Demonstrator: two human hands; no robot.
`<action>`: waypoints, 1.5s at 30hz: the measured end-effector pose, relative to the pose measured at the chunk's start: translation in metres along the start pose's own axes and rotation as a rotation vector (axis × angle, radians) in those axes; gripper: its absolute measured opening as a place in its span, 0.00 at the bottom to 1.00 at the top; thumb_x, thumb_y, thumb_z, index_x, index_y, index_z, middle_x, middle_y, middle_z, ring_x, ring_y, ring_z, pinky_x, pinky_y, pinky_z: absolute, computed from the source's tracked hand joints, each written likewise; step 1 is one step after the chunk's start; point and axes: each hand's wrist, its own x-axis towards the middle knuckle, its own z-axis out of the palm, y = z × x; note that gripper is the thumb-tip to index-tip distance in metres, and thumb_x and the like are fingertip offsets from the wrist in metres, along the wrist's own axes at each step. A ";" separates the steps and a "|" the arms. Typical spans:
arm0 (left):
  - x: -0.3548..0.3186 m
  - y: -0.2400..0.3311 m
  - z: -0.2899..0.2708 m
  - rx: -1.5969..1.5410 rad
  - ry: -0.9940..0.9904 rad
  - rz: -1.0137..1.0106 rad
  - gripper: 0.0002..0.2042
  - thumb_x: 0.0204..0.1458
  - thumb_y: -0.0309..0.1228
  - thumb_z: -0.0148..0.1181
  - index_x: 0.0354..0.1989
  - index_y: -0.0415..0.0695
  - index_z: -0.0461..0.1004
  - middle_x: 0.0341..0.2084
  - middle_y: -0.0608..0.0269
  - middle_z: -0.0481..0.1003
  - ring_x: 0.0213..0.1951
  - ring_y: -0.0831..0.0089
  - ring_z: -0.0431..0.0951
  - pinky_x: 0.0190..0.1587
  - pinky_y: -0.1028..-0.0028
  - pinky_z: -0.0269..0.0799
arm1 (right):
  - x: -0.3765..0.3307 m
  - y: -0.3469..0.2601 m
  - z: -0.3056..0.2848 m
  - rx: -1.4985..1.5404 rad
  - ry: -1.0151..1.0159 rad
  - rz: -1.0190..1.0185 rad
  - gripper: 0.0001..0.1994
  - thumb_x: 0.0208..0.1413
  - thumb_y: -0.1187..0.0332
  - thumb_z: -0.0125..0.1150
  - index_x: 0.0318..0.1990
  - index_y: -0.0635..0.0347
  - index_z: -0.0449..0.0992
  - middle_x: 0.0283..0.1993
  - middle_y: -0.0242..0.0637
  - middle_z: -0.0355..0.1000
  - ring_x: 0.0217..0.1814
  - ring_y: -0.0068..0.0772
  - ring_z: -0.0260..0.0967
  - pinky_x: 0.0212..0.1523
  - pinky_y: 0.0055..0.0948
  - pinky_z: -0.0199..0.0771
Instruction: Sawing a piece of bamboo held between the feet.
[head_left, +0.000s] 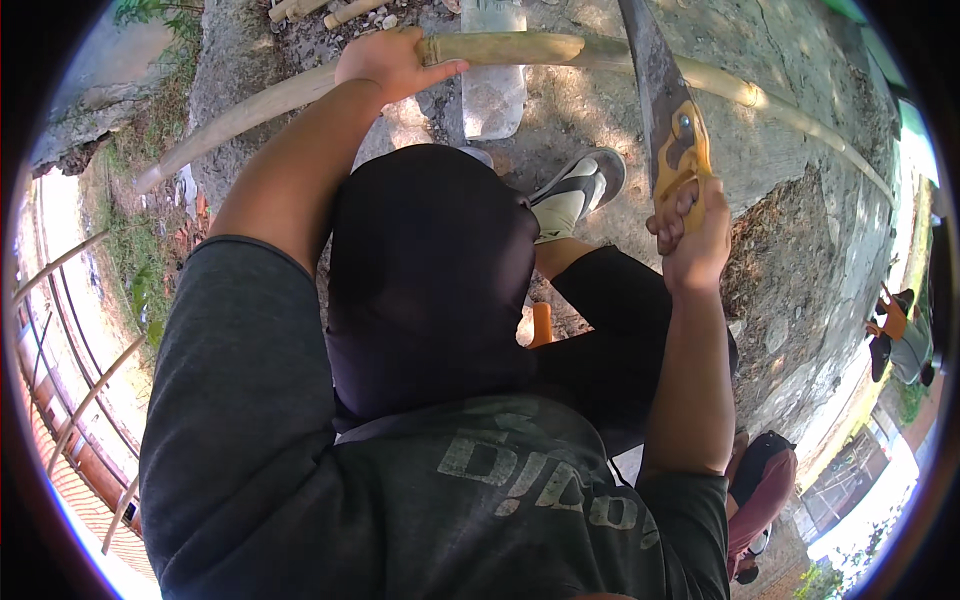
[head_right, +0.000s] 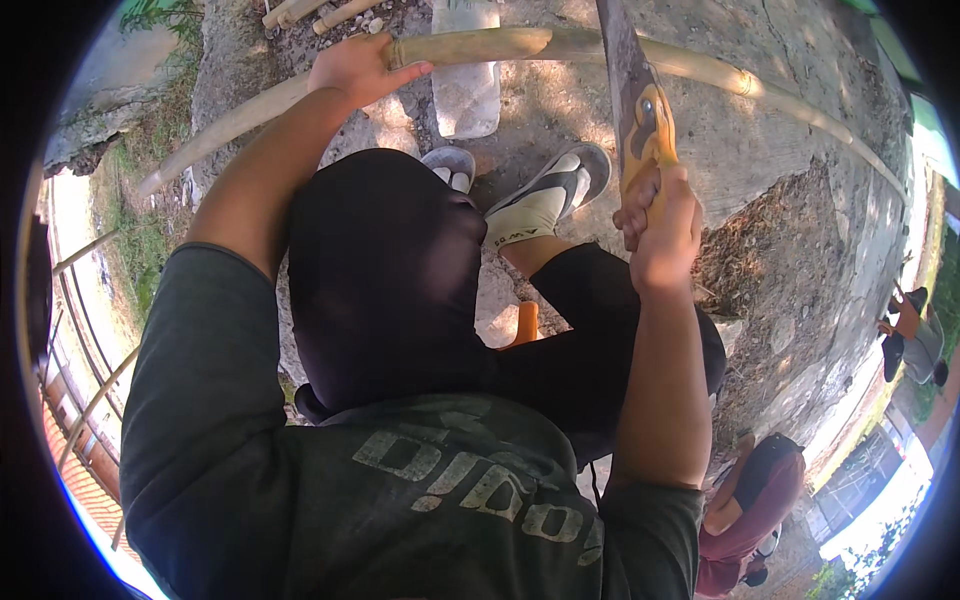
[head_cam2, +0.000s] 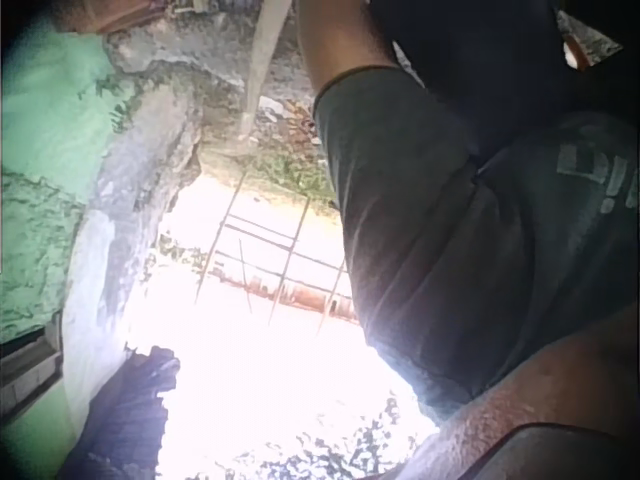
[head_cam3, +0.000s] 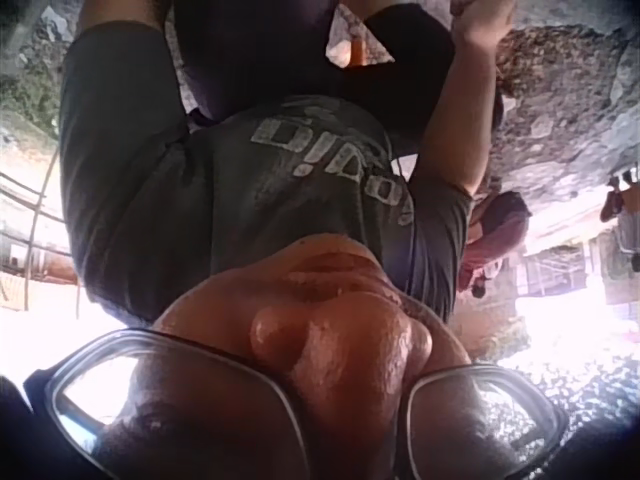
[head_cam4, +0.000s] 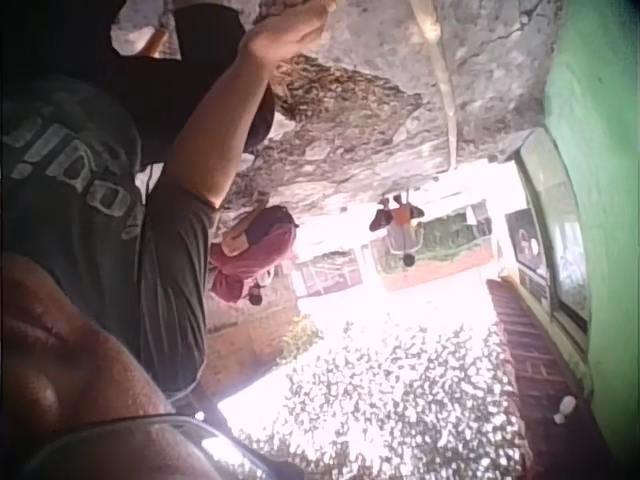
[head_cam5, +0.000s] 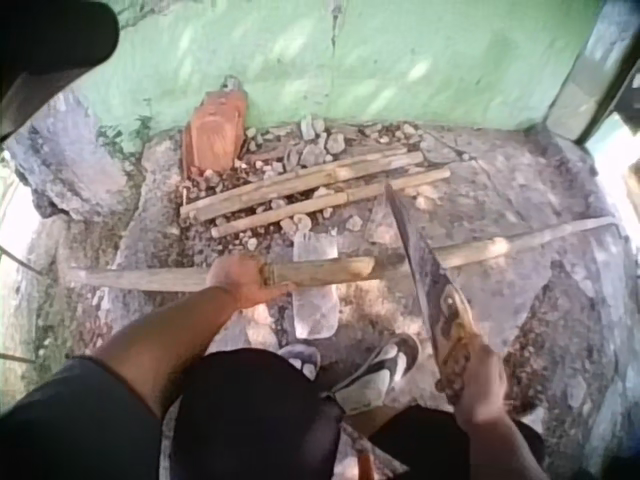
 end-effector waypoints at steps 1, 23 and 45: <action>0.002 0.002 -0.003 0.000 0.005 0.002 0.39 0.44 0.76 0.48 0.40 0.47 0.76 0.35 0.56 0.80 0.41 0.57 0.81 0.42 0.58 0.77 | 0.016 -0.006 0.011 -0.070 -0.017 -0.024 0.20 0.68 0.50 0.38 0.27 0.52 0.60 0.16 0.27 0.52 0.18 0.23 0.47 0.27 0.26 0.57; 0.006 0.004 -0.016 -0.076 -0.122 -0.003 0.40 0.45 0.76 0.46 0.40 0.47 0.76 0.34 0.54 0.80 0.42 0.57 0.81 0.45 0.59 0.76 | 0.026 -0.013 0.023 0.085 0.065 -0.022 0.20 0.65 0.50 0.41 0.25 0.53 0.60 0.17 0.27 0.53 0.17 0.22 0.47 0.22 0.23 0.54; 0.001 -0.009 -0.017 -0.041 -0.171 -0.052 0.41 0.45 0.76 0.45 0.45 0.49 0.77 0.39 0.55 0.80 0.46 0.56 0.80 0.48 0.56 0.75 | -0.045 0.024 -0.022 0.050 0.067 0.024 0.23 0.65 0.45 0.41 0.27 0.53 0.61 0.16 0.26 0.53 0.17 0.21 0.49 0.21 0.22 0.54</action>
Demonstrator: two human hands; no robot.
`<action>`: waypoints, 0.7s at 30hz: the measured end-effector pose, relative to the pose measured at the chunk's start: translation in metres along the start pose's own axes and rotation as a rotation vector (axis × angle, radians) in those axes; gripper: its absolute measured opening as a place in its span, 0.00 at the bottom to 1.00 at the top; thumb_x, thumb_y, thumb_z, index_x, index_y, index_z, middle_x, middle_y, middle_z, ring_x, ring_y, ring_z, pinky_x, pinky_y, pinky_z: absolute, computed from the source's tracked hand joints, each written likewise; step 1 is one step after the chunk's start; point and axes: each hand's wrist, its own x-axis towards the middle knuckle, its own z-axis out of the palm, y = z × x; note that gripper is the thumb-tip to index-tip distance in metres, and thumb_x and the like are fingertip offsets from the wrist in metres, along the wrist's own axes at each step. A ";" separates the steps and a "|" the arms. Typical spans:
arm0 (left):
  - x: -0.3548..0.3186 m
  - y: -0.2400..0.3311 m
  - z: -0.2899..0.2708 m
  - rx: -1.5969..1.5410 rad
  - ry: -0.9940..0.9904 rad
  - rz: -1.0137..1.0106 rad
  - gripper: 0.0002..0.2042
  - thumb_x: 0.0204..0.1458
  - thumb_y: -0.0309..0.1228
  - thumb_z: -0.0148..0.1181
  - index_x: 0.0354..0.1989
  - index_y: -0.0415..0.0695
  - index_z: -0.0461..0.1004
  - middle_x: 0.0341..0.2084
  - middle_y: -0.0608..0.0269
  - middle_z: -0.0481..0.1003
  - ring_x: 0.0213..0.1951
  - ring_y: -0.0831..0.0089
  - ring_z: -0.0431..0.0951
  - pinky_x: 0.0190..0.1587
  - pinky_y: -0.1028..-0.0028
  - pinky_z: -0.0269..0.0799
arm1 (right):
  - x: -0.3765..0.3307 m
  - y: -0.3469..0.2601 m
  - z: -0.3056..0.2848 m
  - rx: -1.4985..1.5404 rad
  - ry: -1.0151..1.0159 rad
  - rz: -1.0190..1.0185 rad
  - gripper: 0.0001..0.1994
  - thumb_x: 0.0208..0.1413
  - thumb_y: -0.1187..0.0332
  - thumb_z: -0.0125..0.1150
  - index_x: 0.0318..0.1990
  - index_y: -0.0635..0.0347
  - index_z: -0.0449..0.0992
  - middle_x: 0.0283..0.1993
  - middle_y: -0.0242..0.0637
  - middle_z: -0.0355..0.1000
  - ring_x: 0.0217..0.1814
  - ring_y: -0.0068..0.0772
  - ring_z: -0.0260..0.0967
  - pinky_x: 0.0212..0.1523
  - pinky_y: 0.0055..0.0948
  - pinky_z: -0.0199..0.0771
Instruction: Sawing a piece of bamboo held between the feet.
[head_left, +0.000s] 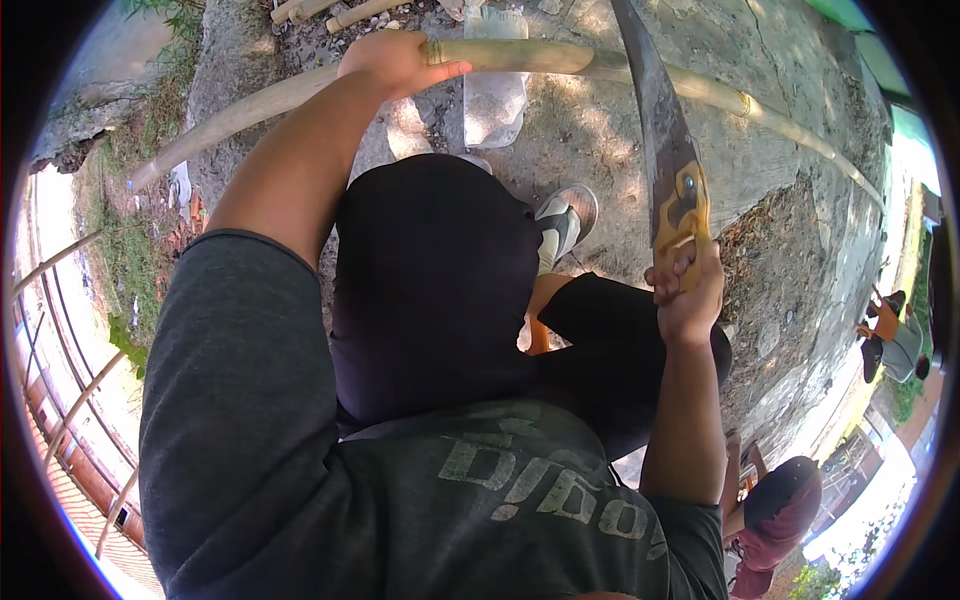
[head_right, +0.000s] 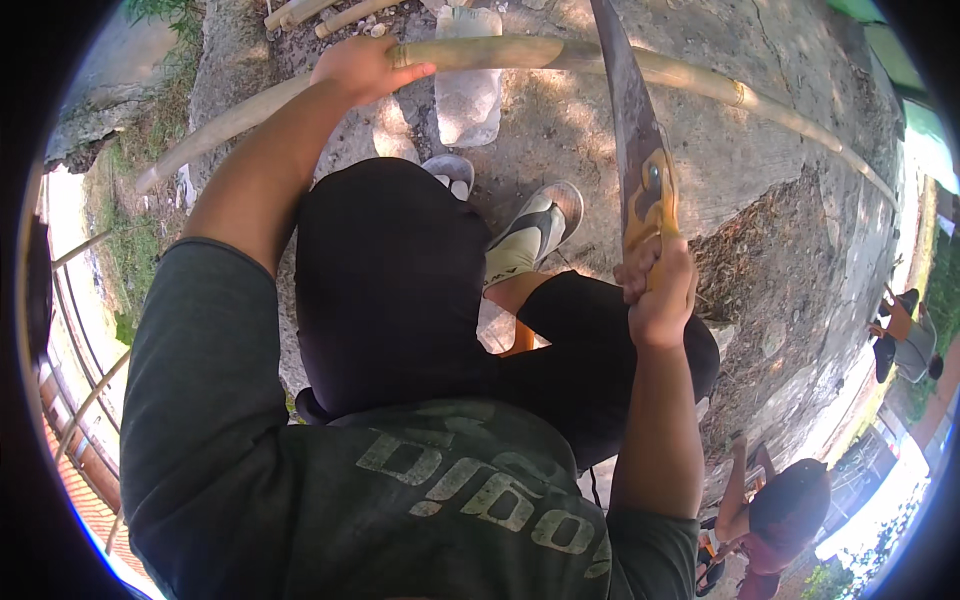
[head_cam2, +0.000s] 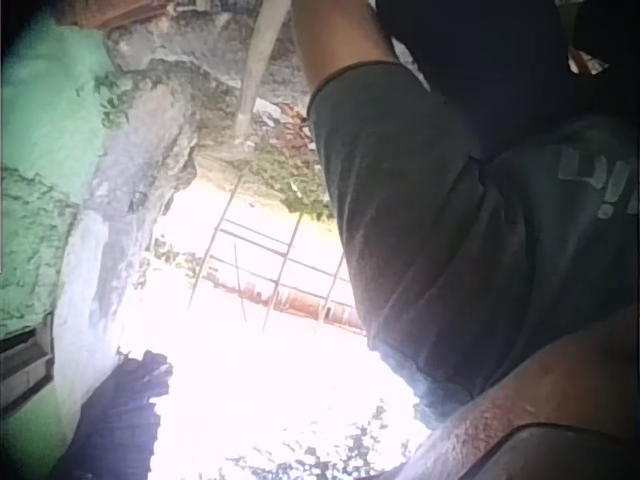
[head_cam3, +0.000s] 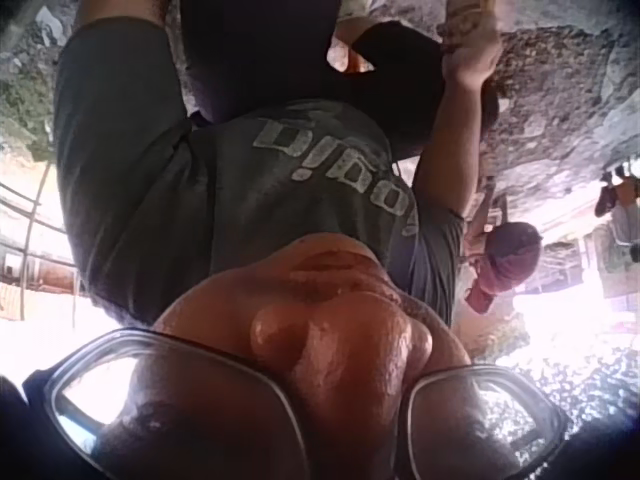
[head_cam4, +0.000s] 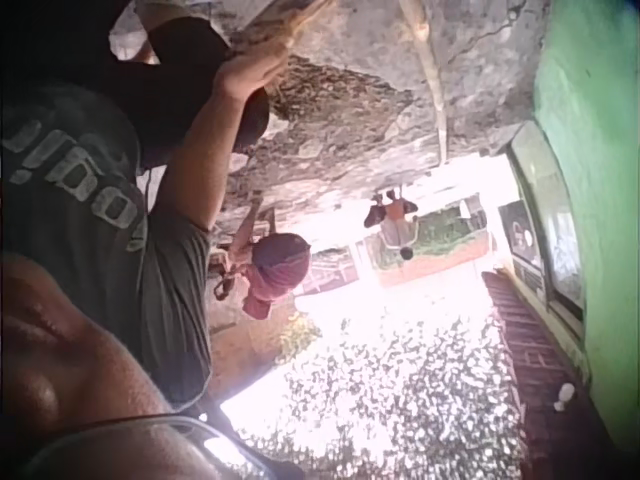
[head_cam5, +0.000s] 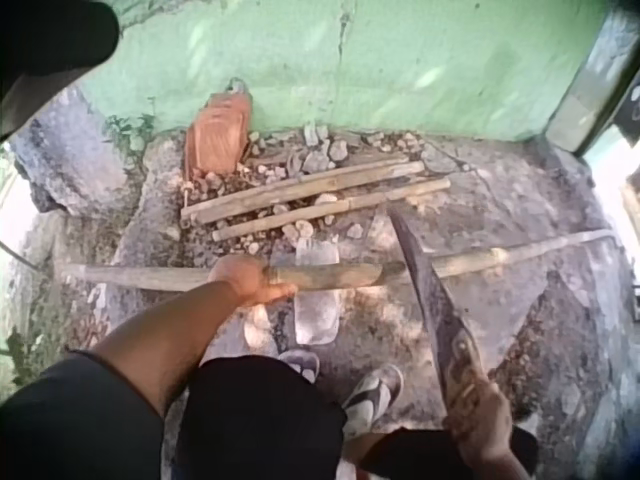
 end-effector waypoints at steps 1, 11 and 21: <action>-0.001 -0.003 -0.002 0.000 0.003 -0.014 0.41 0.45 0.76 0.45 0.45 0.49 0.77 0.39 0.55 0.80 0.46 0.56 0.80 0.48 0.56 0.75 | -0.025 0.008 -0.013 0.043 -0.031 -0.015 0.23 0.66 0.45 0.38 0.26 0.52 0.60 0.16 0.27 0.52 0.16 0.22 0.48 0.25 0.25 0.58; 0.014 0.015 0.001 -0.022 0.063 0.035 0.42 0.44 0.77 0.46 0.44 0.48 0.77 0.38 0.54 0.80 0.45 0.56 0.80 0.47 0.55 0.75 | 0.098 -0.038 0.053 -0.041 -0.067 -0.100 0.21 0.66 0.50 0.40 0.25 0.54 0.61 0.17 0.28 0.54 0.17 0.23 0.48 0.25 0.27 0.57; 0.000 0.002 0.003 -0.003 0.082 0.012 0.40 0.43 0.76 0.48 0.40 0.47 0.78 0.36 0.56 0.80 0.42 0.57 0.81 0.44 0.56 0.76 | -0.040 0.017 -0.037 0.136 -0.117 -0.018 0.24 0.67 0.45 0.34 0.26 0.52 0.59 0.15 0.27 0.51 0.16 0.24 0.48 0.25 0.27 0.58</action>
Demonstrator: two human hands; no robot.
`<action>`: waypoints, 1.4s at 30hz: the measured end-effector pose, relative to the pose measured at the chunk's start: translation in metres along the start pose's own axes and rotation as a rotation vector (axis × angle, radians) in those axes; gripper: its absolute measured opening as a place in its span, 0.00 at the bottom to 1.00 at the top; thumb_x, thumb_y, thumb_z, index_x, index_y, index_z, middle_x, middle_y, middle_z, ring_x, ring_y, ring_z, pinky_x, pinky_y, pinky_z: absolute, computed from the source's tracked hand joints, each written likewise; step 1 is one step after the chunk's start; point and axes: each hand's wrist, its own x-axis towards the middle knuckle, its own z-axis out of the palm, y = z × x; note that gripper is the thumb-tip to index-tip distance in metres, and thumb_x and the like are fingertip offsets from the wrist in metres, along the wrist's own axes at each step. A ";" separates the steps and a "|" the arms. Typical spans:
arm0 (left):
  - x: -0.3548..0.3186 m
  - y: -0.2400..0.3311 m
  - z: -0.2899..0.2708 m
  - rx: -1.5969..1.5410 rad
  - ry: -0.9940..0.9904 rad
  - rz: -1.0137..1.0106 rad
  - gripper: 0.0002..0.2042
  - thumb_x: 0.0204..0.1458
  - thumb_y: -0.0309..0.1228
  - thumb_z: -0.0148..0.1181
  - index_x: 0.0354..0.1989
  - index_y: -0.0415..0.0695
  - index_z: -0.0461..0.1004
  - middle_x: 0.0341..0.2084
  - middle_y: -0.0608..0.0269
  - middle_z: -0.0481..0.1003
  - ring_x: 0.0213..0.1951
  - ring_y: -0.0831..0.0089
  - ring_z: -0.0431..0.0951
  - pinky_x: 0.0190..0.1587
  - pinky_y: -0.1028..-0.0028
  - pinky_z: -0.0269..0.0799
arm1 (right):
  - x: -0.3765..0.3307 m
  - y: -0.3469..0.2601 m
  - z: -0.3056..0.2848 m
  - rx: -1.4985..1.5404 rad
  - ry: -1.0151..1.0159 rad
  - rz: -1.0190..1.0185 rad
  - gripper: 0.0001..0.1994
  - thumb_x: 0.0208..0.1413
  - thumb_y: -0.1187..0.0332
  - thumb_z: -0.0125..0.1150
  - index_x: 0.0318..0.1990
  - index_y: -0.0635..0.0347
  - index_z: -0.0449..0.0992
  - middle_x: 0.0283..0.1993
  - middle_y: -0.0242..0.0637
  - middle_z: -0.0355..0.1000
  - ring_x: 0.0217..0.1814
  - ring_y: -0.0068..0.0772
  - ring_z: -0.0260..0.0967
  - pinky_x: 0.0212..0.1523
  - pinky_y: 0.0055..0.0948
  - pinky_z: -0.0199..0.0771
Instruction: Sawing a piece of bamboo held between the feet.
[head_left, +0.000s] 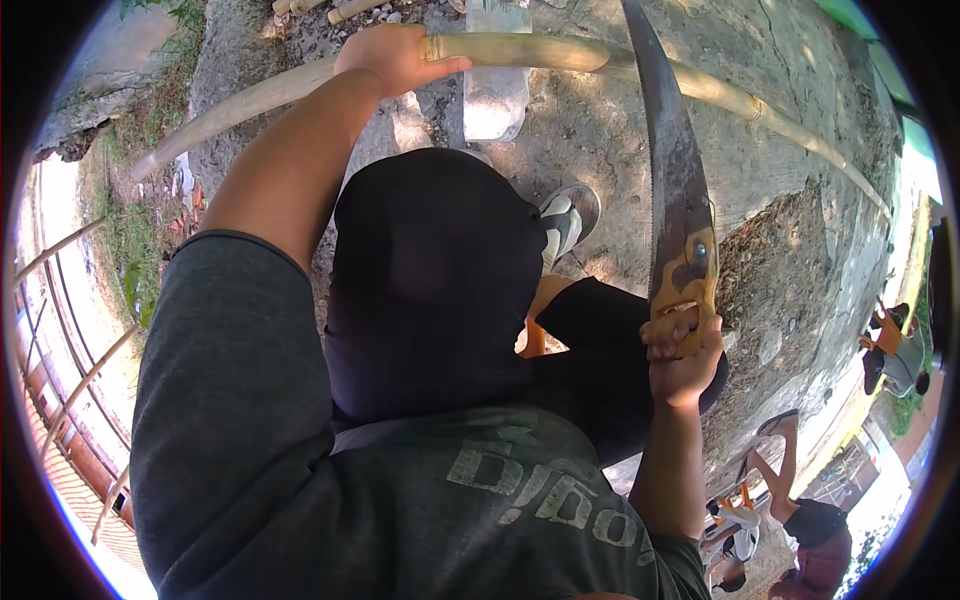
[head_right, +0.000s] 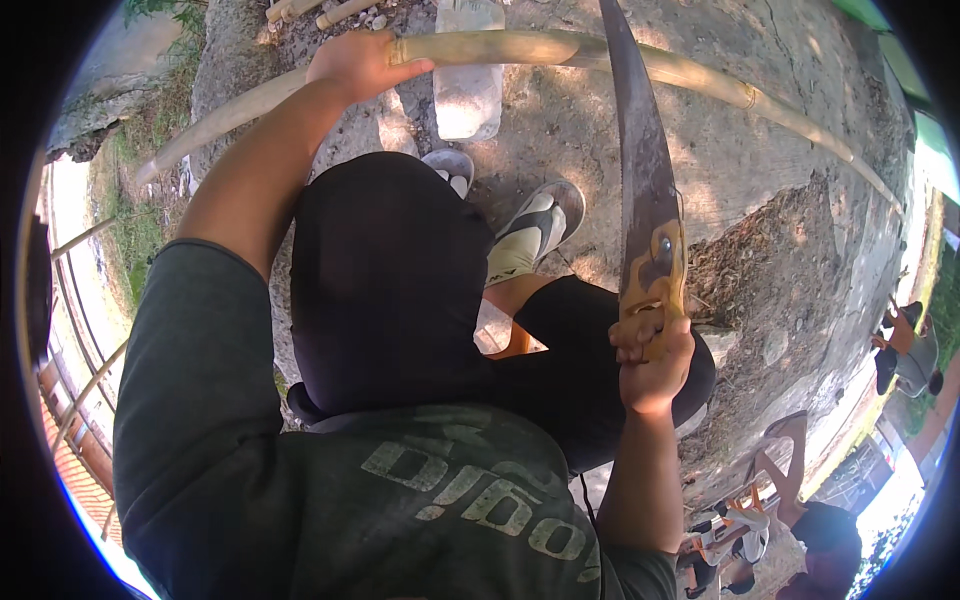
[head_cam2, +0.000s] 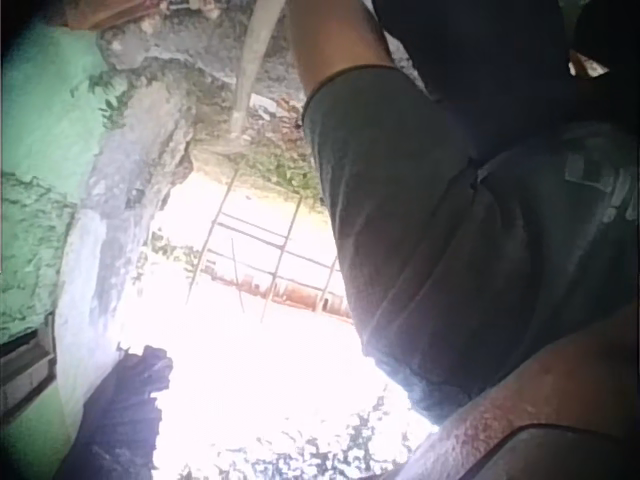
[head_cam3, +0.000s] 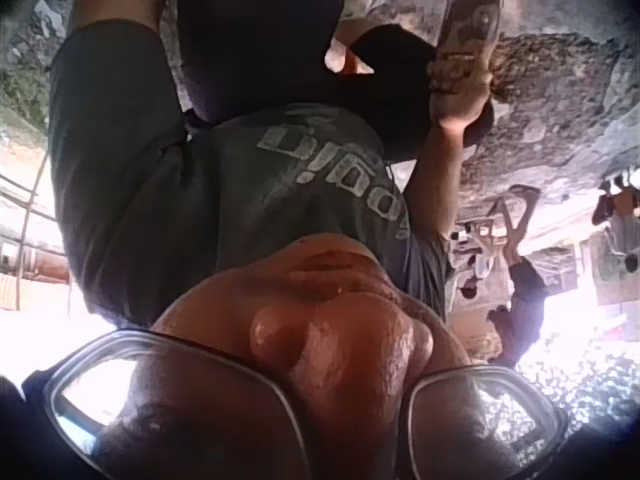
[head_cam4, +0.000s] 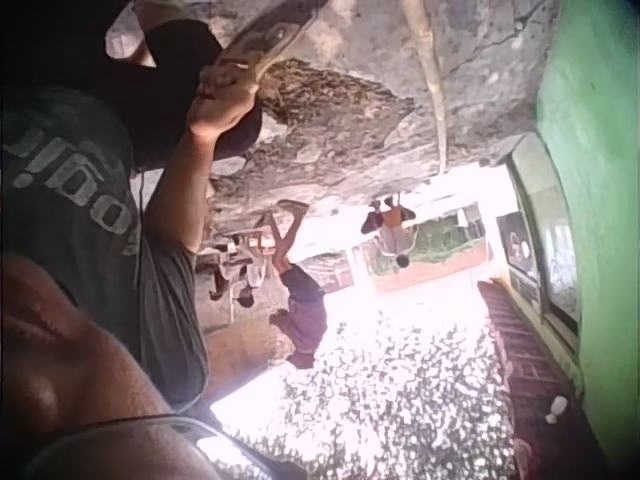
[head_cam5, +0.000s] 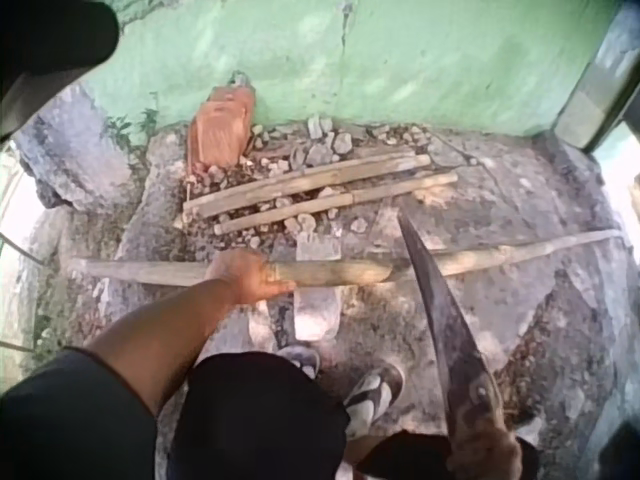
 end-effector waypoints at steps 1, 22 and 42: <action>-0.001 0.005 -0.002 0.000 -0.007 -0.001 0.40 0.44 0.75 0.48 0.43 0.47 0.77 0.38 0.54 0.80 0.43 0.55 0.81 0.45 0.55 0.76 | 0.006 0.000 0.001 -0.035 -0.002 -0.016 0.23 0.67 0.45 0.34 0.26 0.52 0.59 0.15 0.27 0.51 0.16 0.24 0.48 0.25 0.27 0.58; 0.001 -0.003 0.014 0.077 0.103 0.022 0.43 0.42 0.79 0.46 0.41 0.47 0.78 0.33 0.56 0.81 0.41 0.57 0.82 0.44 0.58 0.77 | 0.089 -0.022 0.047 -0.124 0.086 0.031 0.23 0.68 0.46 0.36 0.25 0.52 0.60 0.15 0.26 0.50 0.17 0.23 0.46 0.26 0.27 0.60; 0.006 0.006 0.005 0.050 0.053 0.022 0.41 0.42 0.78 0.47 0.38 0.48 0.77 0.34 0.58 0.80 0.40 0.59 0.81 0.43 0.58 0.77 | 0.045 -0.032 0.033 -0.164 0.045 -0.201 0.22 0.67 0.49 0.37 0.28 0.55 0.62 0.16 0.28 0.52 0.17 0.23 0.47 0.27 0.28 0.57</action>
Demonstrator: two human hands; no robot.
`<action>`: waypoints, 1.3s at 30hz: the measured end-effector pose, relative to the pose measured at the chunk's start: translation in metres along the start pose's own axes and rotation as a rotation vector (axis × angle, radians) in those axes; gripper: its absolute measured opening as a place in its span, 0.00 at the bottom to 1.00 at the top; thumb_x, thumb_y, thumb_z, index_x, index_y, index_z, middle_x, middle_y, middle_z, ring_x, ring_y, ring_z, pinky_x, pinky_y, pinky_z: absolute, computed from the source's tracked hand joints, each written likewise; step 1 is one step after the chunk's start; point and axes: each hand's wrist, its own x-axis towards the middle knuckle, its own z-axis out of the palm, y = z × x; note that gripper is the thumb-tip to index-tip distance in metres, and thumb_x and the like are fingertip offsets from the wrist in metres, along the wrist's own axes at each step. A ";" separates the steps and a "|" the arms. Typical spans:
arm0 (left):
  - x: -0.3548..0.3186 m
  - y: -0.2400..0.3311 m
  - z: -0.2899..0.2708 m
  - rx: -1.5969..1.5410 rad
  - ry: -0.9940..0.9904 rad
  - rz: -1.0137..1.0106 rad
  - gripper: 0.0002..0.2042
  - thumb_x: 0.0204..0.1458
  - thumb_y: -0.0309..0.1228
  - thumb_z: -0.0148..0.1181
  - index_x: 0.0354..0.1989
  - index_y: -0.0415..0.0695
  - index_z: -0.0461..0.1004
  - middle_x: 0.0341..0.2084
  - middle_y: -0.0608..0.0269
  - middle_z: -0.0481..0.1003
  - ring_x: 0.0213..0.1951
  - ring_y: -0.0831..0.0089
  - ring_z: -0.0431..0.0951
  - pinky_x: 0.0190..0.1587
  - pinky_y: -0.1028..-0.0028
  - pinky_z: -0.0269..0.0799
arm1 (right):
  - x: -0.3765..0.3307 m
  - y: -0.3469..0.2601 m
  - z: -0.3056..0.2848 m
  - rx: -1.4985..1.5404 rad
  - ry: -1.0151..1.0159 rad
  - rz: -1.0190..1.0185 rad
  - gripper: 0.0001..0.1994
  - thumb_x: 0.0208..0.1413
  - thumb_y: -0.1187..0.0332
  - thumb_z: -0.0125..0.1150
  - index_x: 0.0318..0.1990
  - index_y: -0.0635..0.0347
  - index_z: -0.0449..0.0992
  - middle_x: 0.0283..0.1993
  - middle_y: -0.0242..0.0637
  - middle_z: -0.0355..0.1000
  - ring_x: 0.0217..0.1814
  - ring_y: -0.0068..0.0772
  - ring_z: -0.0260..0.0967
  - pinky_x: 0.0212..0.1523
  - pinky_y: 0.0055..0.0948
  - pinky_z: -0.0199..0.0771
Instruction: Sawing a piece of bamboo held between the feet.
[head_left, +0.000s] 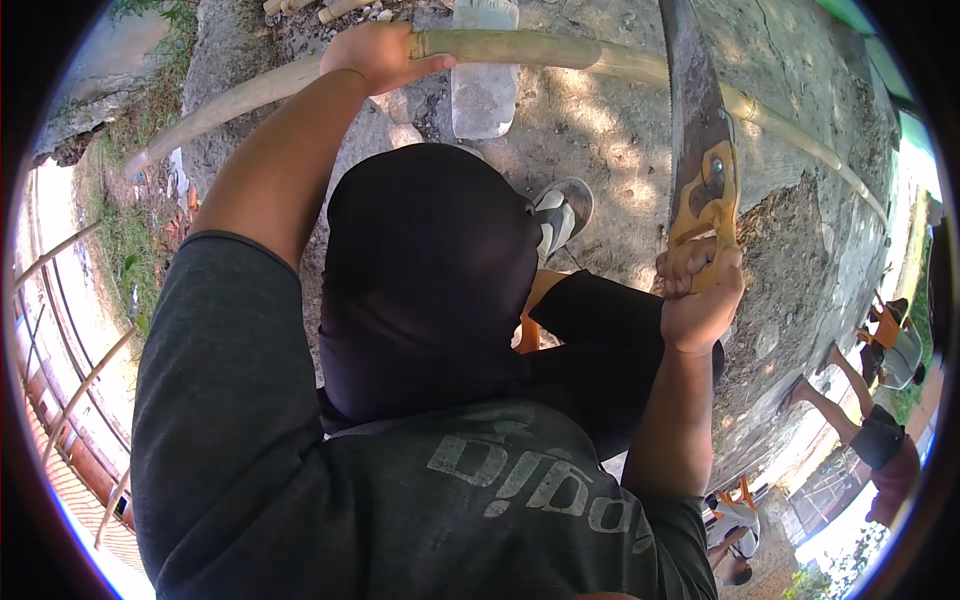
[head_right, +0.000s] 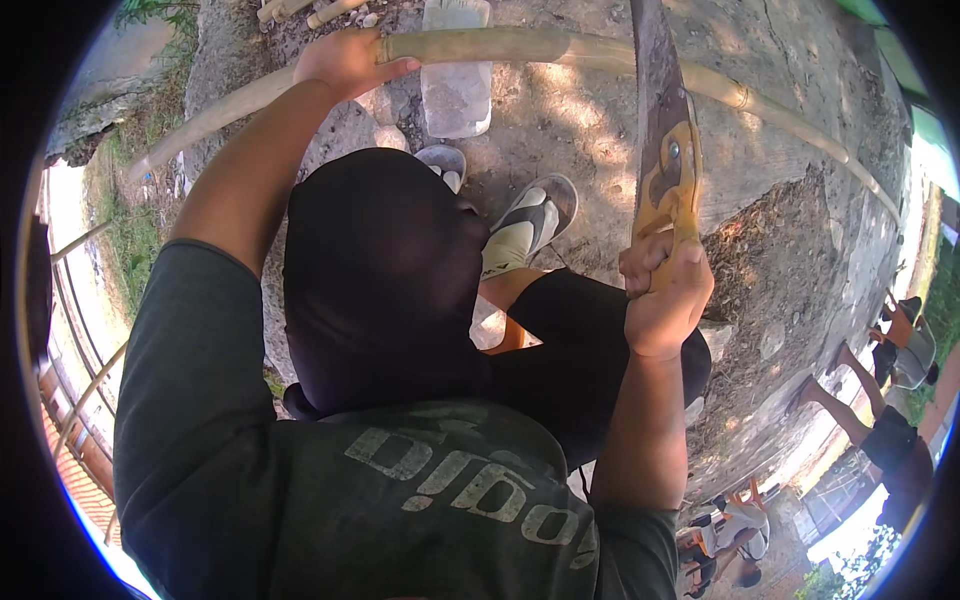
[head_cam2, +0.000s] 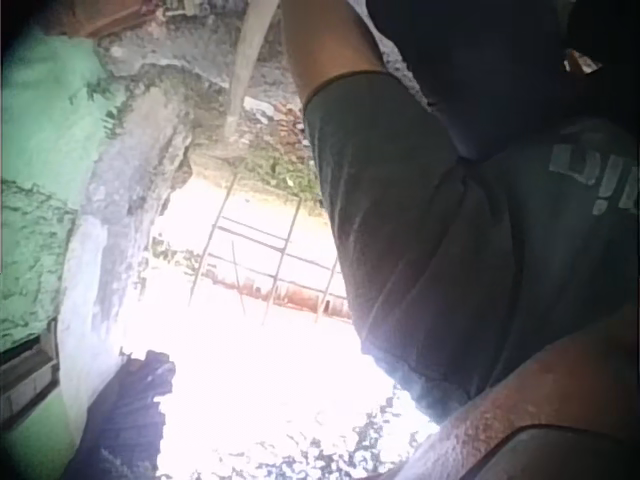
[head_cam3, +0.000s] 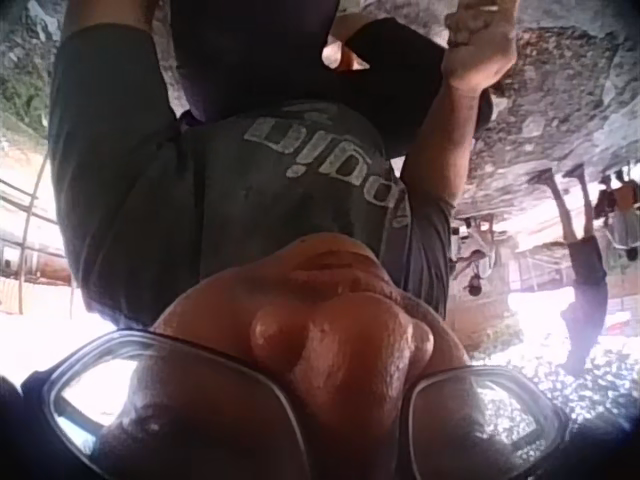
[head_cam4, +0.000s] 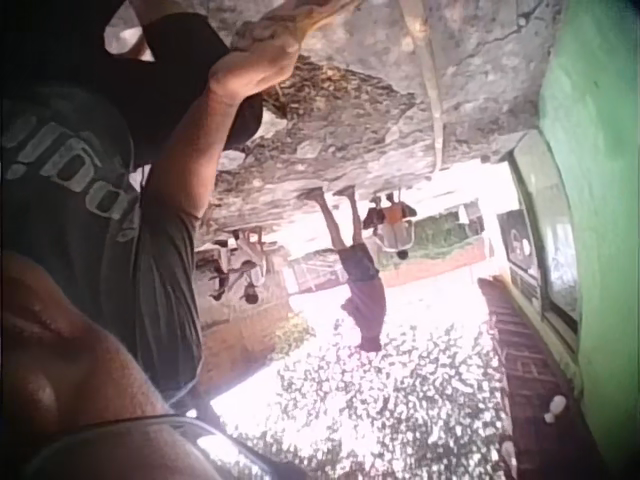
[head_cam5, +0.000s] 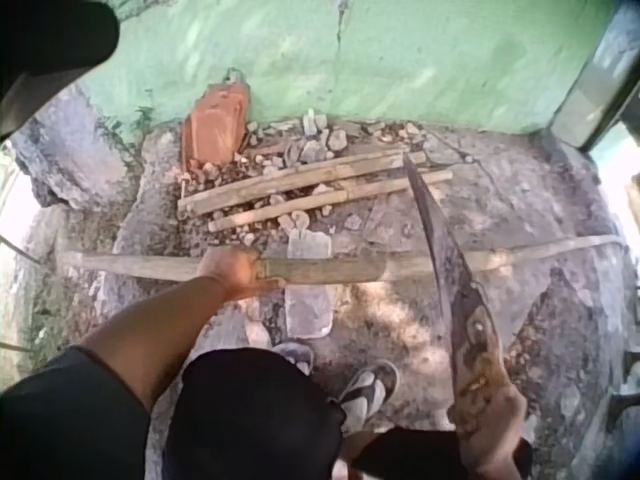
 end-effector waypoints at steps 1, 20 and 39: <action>-0.001 0.000 -0.003 -0.020 -0.047 -0.016 0.40 0.43 0.77 0.48 0.39 0.48 0.77 0.35 0.57 0.80 0.41 0.57 0.81 0.43 0.57 0.76 | 0.000 -0.001 0.000 0.023 -0.026 -0.063 0.22 0.67 0.49 0.37 0.28 0.55 0.62 0.16 0.28 0.52 0.17 0.23 0.47 0.26 0.27 0.56; -0.003 0.000 -0.002 0.036 -0.004 -0.004 0.39 0.44 0.75 0.48 0.42 0.49 0.77 0.36 0.58 0.80 0.41 0.58 0.81 0.44 0.58 0.77 | -0.017 0.017 -0.001 -0.131 -0.039 0.011 0.25 0.68 0.46 0.36 0.28 0.58 0.63 0.17 0.29 0.55 0.18 0.22 0.51 0.23 0.24 0.56; 0.002 0.000 0.006 0.093 0.021 0.018 0.40 0.45 0.76 0.46 0.44 0.48 0.77 0.40 0.56 0.79 0.44 0.57 0.80 0.45 0.57 0.77 | 0.045 0.013 0.051 -0.197 -0.042 0.095 0.22 0.70 0.52 0.38 0.26 0.56 0.62 0.17 0.27 0.55 0.17 0.18 0.48 0.21 0.22 0.49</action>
